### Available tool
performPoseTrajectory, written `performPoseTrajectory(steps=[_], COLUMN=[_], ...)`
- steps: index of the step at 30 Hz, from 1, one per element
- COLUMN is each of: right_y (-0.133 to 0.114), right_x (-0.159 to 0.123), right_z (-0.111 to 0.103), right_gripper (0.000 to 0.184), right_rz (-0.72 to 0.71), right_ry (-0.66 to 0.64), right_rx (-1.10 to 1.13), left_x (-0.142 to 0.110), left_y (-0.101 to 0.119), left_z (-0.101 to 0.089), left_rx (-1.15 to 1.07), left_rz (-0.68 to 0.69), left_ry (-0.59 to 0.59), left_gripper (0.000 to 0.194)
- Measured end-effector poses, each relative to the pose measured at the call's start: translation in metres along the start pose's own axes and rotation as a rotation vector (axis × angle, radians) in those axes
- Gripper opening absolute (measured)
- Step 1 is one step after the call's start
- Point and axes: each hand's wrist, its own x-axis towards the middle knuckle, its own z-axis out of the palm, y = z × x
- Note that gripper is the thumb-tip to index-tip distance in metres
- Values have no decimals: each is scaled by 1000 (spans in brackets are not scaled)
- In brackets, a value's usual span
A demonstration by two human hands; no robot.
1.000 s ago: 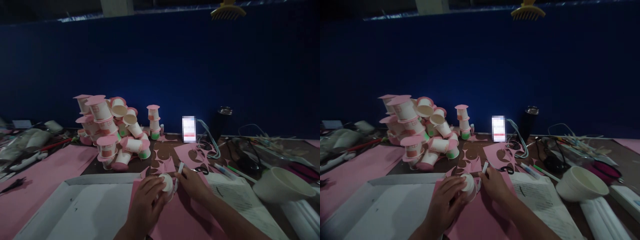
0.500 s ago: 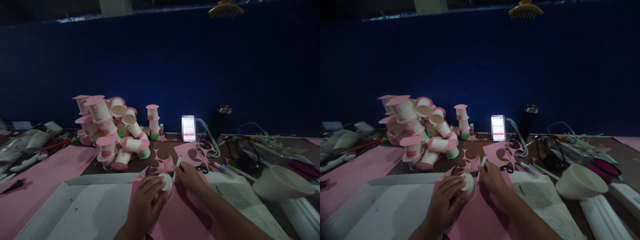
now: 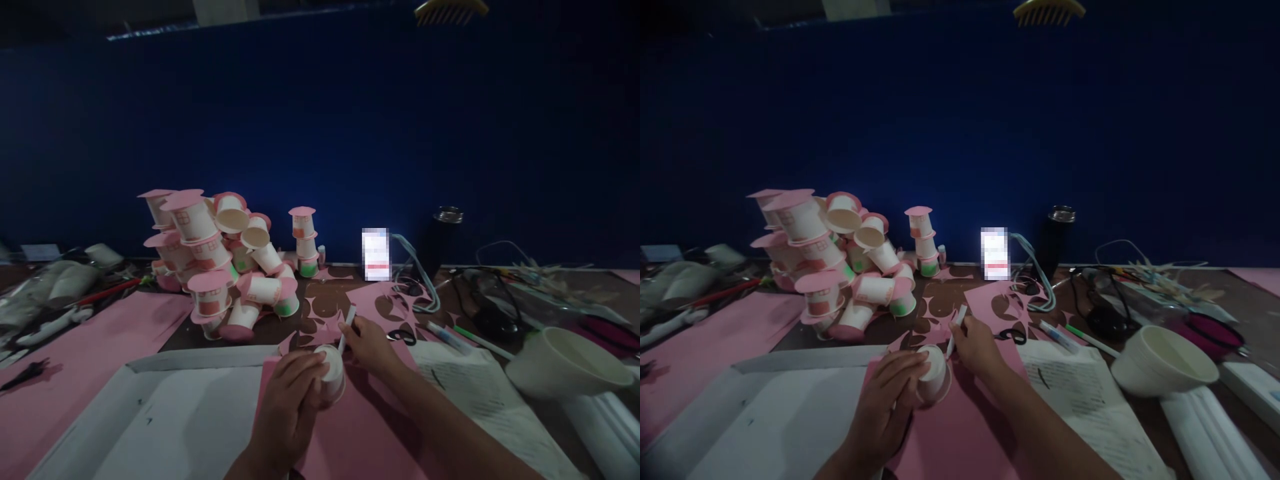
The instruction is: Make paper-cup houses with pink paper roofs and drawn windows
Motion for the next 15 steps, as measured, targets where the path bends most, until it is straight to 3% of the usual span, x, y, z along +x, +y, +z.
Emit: performPoseTrajectory(steps=[15], right_y=[-9], right_x=[6], right_z=[5], right_gripper=[31], right_rz=[53], right_ry=[-64], right_rx=[19], left_x=[-4], left_y=[-3], left_z=[0], left_rx=[46], left_rz=[29], left_ry=[-10], left_gripper=[45])
